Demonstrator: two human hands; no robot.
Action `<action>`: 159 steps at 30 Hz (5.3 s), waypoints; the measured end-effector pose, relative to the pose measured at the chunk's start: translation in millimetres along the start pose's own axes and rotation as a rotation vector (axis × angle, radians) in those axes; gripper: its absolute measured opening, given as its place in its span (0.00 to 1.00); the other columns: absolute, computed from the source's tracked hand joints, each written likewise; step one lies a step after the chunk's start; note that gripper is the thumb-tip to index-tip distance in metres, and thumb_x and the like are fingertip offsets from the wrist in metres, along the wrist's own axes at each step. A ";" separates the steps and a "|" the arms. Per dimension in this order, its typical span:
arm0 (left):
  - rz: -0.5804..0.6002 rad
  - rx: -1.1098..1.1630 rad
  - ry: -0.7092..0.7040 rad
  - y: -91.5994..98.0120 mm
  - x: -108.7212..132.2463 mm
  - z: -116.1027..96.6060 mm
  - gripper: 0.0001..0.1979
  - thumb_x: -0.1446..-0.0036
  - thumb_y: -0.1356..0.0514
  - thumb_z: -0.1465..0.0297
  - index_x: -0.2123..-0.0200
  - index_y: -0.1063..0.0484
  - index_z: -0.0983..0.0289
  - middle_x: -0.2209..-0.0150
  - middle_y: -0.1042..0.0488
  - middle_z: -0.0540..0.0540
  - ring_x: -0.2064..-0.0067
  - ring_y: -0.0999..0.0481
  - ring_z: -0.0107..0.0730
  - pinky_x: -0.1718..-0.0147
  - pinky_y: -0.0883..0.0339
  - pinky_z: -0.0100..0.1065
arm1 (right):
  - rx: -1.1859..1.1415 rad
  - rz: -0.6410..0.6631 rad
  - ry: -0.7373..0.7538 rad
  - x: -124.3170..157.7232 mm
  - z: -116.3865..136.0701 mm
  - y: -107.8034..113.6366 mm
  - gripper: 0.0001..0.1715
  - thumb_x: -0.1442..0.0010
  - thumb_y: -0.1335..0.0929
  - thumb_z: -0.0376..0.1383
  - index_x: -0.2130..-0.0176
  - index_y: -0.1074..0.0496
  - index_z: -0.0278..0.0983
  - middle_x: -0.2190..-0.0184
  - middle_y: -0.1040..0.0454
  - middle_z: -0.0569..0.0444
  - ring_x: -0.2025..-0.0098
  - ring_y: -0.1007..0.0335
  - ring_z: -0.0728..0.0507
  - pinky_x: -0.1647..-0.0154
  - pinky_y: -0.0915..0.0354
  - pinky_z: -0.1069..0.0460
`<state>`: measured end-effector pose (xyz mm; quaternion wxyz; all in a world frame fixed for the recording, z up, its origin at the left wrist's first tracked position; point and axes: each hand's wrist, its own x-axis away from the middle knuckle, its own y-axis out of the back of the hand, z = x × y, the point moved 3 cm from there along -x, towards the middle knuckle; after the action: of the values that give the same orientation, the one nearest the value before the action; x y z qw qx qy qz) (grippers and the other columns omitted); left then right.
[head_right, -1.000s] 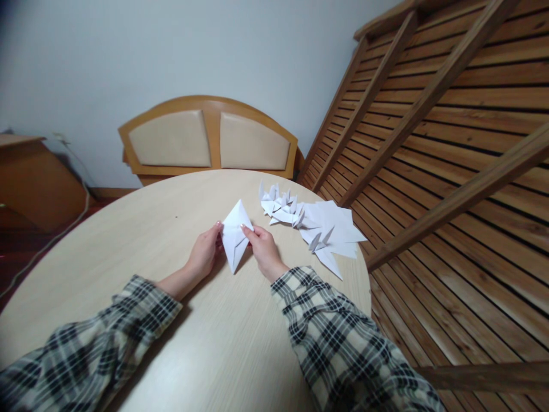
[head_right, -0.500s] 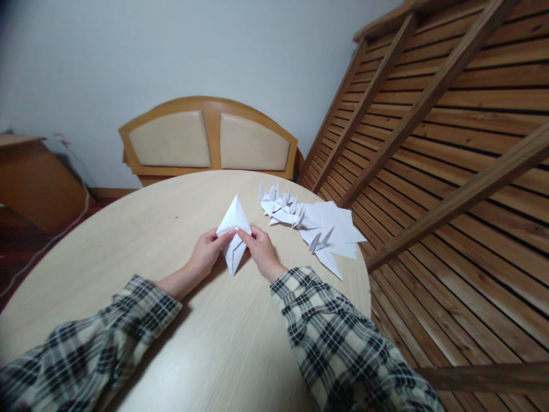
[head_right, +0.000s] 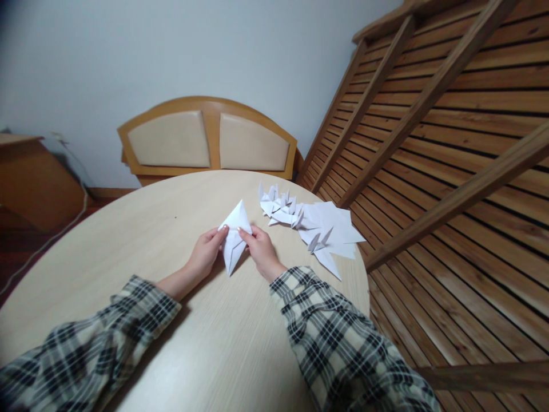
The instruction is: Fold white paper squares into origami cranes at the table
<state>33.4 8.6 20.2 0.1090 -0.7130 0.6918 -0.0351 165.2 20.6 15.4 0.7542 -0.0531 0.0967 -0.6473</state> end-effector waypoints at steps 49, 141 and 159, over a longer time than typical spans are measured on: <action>0.026 0.043 0.058 -1.2 -1.9 0.5 0.14 0.53 0.34 0.62 0.72 0.26 0.68 0.75 0.26 0.54 0.75 0.34 0.28 0.77 0.44 0.30 | 0.045 -0.091 0.064 -2.4 -3.1 8.4 0.24 0.47 0.32 0.55 0.74 0.38 0.38 0.83 0.43 0.63 0.83 0.48 0.54 0.83 0.53 0.56; 0.050 -0.033 0.037 19.6 -24.6 7.7 0.19 0.48 0.38 0.55 0.75 0.27 0.67 0.78 0.29 0.53 0.77 0.35 0.26 0.79 0.48 0.29 | 0.341 0.130 0.153 -35.4 -8.9 9.9 0.27 0.45 0.34 0.57 0.76 0.38 0.37 0.82 0.41 0.60 0.79 0.45 0.51 0.79 0.47 0.55; 0.011 0.040 0.007 20.1 -25.3 7.9 0.16 0.48 0.37 0.58 0.70 0.27 0.68 0.75 0.29 0.53 0.75 0.34 0.26 0.79 0.44 0.28 | 0.264 0.145 0.050 -34.4 -5.4 8.0 0.28 0.50 0.32 0.58 0.76 0.36 0.36 0.82 0.39 0.60 0.80 0.43 0.52 0.80 0.45 0.56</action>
<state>14.3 34.2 11.0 0.1208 -0.7066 0.6953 -0.0509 166.9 56.1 11.1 0.7969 0.0699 0.0330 -0.5991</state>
